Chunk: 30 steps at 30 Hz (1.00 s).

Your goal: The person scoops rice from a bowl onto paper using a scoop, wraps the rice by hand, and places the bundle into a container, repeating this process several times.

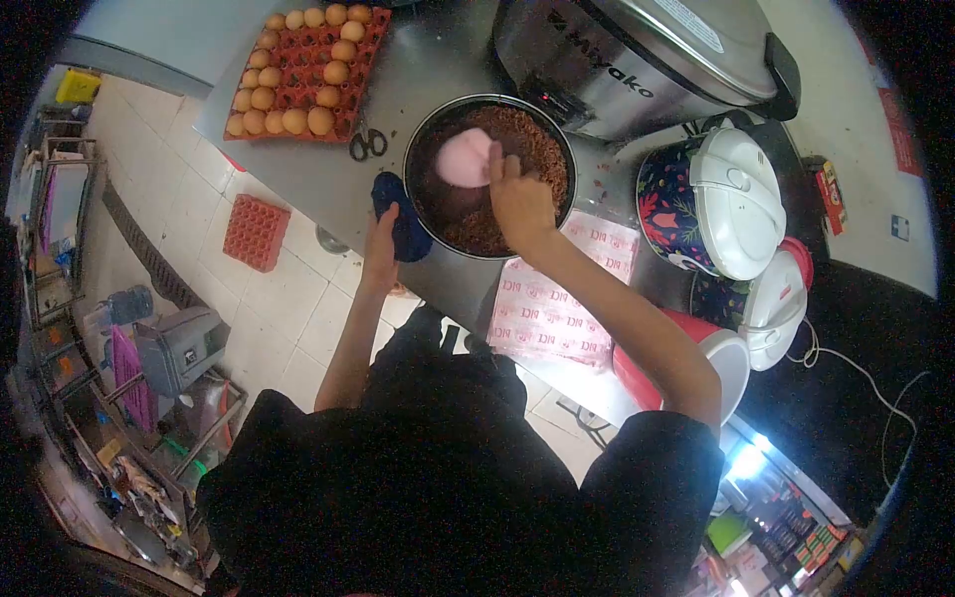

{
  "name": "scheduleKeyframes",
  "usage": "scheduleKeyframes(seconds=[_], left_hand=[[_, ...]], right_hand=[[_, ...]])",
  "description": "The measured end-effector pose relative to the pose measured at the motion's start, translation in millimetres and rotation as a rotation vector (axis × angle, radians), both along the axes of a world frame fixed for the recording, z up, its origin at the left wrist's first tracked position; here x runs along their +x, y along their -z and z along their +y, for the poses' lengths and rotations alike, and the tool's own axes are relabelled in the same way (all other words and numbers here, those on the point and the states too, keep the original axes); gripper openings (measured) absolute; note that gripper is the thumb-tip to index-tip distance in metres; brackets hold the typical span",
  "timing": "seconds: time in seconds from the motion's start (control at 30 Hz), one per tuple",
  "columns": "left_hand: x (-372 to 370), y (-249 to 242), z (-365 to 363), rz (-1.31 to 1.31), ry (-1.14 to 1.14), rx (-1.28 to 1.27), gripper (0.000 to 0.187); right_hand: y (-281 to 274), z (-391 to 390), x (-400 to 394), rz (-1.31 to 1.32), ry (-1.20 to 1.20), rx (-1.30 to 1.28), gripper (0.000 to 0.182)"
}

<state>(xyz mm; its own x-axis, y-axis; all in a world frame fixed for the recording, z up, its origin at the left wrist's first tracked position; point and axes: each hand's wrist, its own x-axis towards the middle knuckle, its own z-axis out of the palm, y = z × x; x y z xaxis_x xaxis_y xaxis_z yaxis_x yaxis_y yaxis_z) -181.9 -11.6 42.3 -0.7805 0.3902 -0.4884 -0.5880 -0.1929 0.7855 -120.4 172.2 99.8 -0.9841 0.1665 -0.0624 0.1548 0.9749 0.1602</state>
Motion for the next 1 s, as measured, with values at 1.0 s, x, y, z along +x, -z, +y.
scheduleKeyframes(seconds=[1.0], left_hand=[[4, 41, -6, 1.122, -0.336, -1.169, 0.041]], right_hand=[[-69, 48, 155, -0.094, 0.799, -1.995, 0.03]])
